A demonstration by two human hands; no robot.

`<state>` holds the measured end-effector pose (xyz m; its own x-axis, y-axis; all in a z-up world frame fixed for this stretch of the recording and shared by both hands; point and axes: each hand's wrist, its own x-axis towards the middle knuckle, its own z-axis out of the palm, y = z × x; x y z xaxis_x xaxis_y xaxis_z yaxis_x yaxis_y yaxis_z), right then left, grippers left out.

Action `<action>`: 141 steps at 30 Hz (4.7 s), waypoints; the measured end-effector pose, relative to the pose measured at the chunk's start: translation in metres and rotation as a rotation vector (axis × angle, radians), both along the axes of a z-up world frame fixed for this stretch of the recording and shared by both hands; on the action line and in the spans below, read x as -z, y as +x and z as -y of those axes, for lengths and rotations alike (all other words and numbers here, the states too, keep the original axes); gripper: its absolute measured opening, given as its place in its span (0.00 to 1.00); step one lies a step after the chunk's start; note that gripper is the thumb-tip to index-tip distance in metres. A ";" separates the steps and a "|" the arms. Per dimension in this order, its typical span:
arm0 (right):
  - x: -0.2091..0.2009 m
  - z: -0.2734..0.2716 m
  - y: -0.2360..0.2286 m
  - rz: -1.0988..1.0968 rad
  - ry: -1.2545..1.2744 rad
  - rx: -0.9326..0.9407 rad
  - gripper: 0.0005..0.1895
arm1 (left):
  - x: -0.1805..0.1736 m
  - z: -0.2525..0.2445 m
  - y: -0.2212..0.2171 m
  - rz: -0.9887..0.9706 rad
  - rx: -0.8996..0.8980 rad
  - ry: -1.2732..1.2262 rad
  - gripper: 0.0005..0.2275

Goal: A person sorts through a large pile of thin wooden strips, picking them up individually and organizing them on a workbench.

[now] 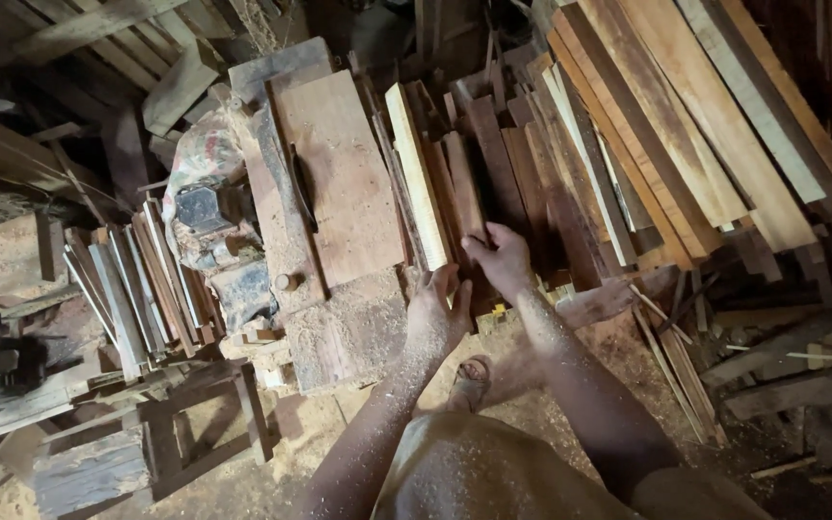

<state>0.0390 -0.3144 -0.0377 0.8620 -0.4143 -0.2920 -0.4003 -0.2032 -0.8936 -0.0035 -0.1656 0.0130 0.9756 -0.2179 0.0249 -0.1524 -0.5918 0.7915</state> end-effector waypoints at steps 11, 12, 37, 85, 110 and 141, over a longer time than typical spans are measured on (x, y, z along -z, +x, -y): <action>0.041 0.030 -0.001 -0.028 -0.228 -0.077 0.21 | 0.002 0.002 -0.001 0.017 -0.009 0.035 0.14; 0.044 0.032 0.001 -0.055 -0.301 -0.098 0.20 | -0.001 0.003 -0.001 0.035 -0.014 0.047 0.14; 0.033 0.076 0.012 -0.236 -0.525 -0.175 0.43 | -0.002 0.007 -0.003 0.138 -0.010 0.027 0.13; 0.008 -0.229 0.002 0.142 -0.718 -0.346 0.38 | -0.010 -0.193 -0.098 -0.513 0.107 0.299 0.44; 0.021 -0.232 0.087 0.044 -0.742 -0.372 0.37 | 0.041 -0.202 -0.019 -0.476 0.171 0.348 0.37; -0.006 -0.235 0.097 -0.187 -0.701 -0.408 0.30 | -0.006 -0.209 0.067 -0.409 0.150 0.374 0.34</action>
